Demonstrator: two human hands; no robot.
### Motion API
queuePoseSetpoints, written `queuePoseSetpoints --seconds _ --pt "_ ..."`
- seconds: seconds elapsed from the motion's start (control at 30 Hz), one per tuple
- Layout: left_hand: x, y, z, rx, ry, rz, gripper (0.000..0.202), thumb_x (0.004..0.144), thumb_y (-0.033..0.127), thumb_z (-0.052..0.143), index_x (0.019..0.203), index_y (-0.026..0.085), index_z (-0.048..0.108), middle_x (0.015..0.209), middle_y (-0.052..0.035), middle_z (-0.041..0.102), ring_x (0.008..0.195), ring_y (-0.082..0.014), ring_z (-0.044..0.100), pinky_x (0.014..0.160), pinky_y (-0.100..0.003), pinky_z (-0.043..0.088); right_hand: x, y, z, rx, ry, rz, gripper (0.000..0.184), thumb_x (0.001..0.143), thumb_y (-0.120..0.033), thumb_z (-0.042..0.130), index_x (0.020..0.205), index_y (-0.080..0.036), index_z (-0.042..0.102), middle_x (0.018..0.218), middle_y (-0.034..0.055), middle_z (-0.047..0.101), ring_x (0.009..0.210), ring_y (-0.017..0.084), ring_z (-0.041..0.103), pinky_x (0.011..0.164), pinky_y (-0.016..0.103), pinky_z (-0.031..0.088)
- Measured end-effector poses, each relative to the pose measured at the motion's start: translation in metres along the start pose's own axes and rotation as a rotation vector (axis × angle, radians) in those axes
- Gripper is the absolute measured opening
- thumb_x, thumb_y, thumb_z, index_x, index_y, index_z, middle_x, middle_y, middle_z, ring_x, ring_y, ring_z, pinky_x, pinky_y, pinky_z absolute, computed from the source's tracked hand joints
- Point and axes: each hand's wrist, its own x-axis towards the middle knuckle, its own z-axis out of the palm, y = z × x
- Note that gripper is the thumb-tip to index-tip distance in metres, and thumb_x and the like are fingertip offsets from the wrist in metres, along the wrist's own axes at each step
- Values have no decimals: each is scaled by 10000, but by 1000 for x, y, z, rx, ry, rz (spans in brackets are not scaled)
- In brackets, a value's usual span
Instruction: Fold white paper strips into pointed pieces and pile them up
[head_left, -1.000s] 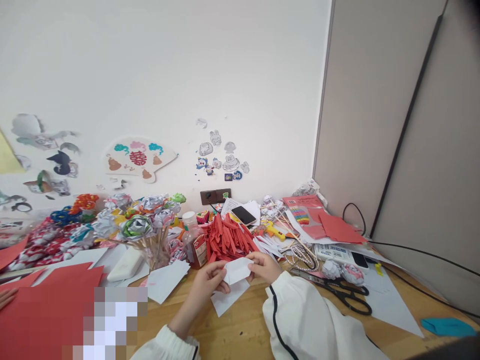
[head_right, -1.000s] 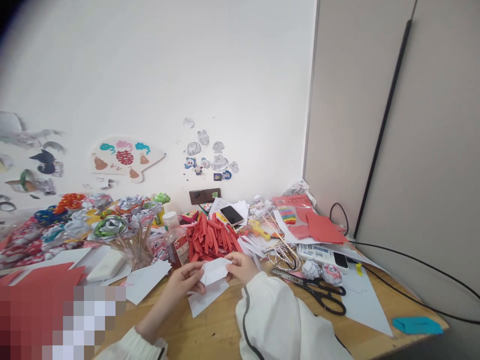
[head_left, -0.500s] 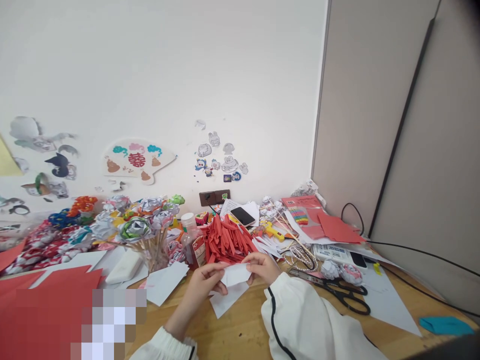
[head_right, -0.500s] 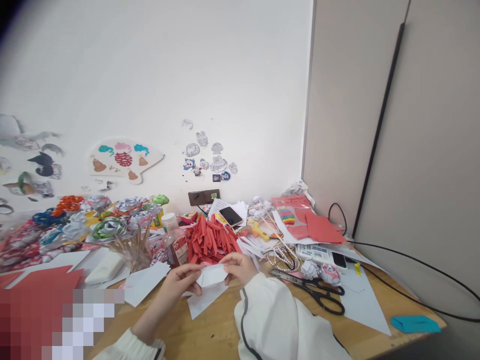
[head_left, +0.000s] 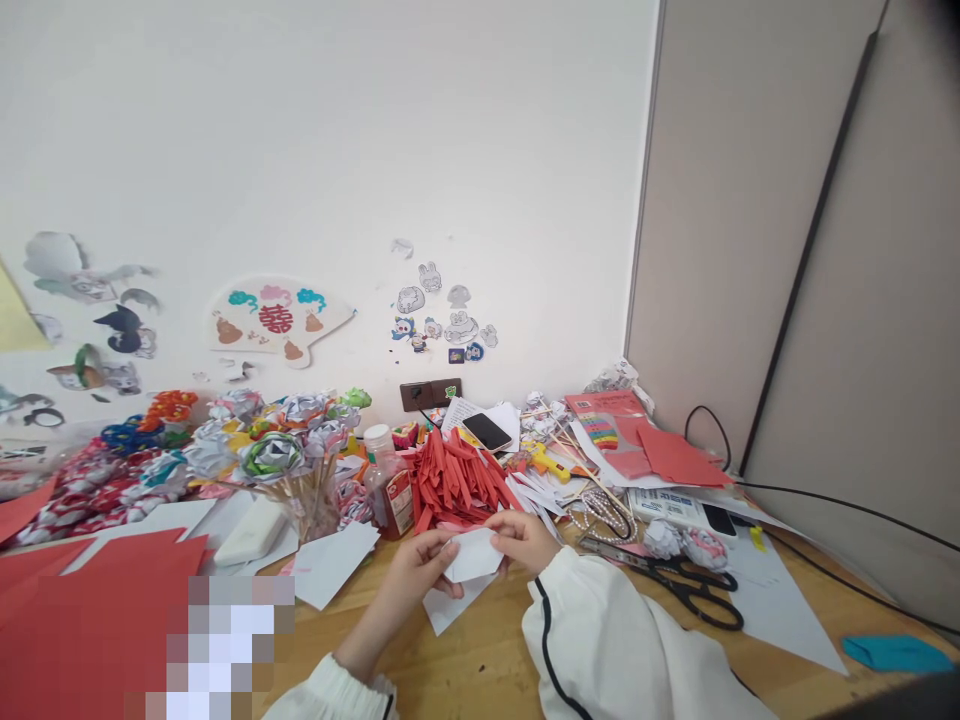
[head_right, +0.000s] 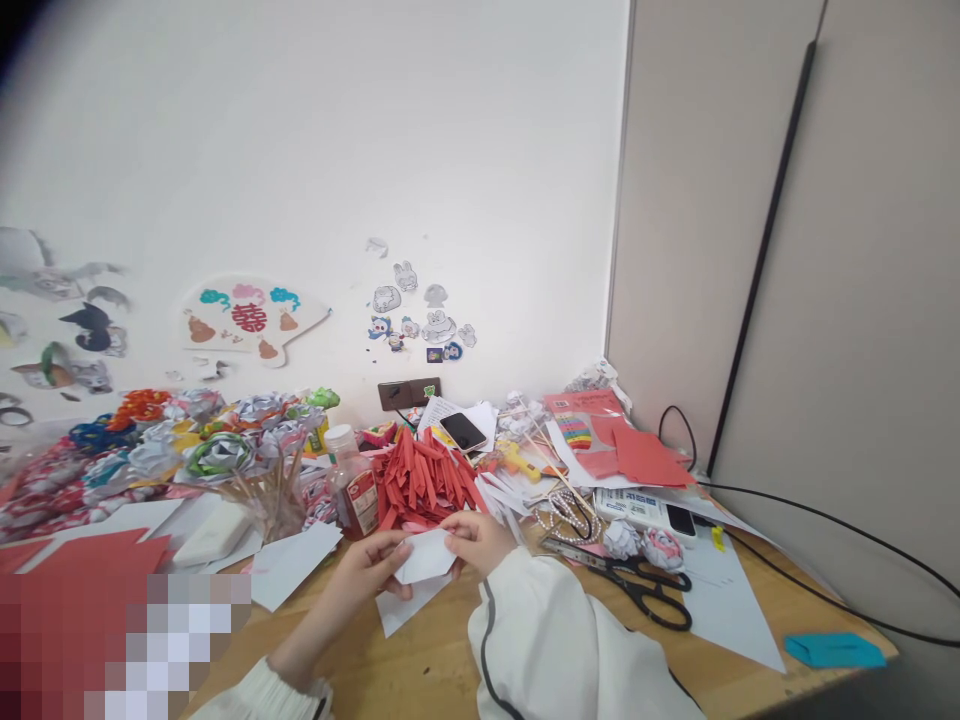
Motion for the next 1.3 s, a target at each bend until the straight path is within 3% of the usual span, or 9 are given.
queuePoseSetpoints --seconds 0.13,0.33,0.47,0.7,0.87,1.03,1.3 --pt "-1 3 -2 -76 -27 -23 374 588 374 613 872 132 586 653 -26 625 427 -130 573 452 -270 485 -2 -6 3 70 -52 10 318 649 -328 556 902 -135 538 506 -29 539 422 106 533 393 218 437" --pt "-4 7 -6 -186 48 -85 329 562 330 646 825 139 595 611 -27 635 485 -143 601 518 -251 481 1 -7 5 87 65 -34 273 619 -354 574 775 -130 573 579 -9 562 413 91 522 396 219 439" --pt "-3 5 -4 -225 25 -83 302 577 362 623 790 152 585 618 -7 617 486 -143 601 534 -272 489 2 1 2 -45 75 -83 251 660 -350 537 781 -138 592 603 0 561 432 82 523 411 206 436" --pt "3 -3 0 -217 111 -134 292 504 325 681 699 147 558 592 33 578 439 -112 577 505 -257 490 -5 0 1 -374 82 -194 223 745 -287 432 849 -186 600 788 24 579 500 79 537 472 207 432" --pt "4 -6 1 -107 131 -93 334 488 332 687 715 132 545 565 29 575 433 -122 574 492 -264 491 -10 -10 4 -486 88 -125 270 734 -302 452 958 -192 553 706 18 598 581 110 534 530 219 420" --pt "5 -10 4 -7 101 -3 319 508 351 664 698 121 552 610 -4 602 466 -131 578 469 -256 484 -9 -18 10 -581 79 -56 208 675 -288 518 817 -169 612 708 24 607 620 122 530 562 222 412" --pt "8 -20 4 65 108 -12 294 536 342 633 704 112 559 587 -1 594 464 -142 587 472 -266 476 0 2 7 -410 79 10 202 627 -266 565 769 -130 611 653 29 608 574 109 533 535 210 422"
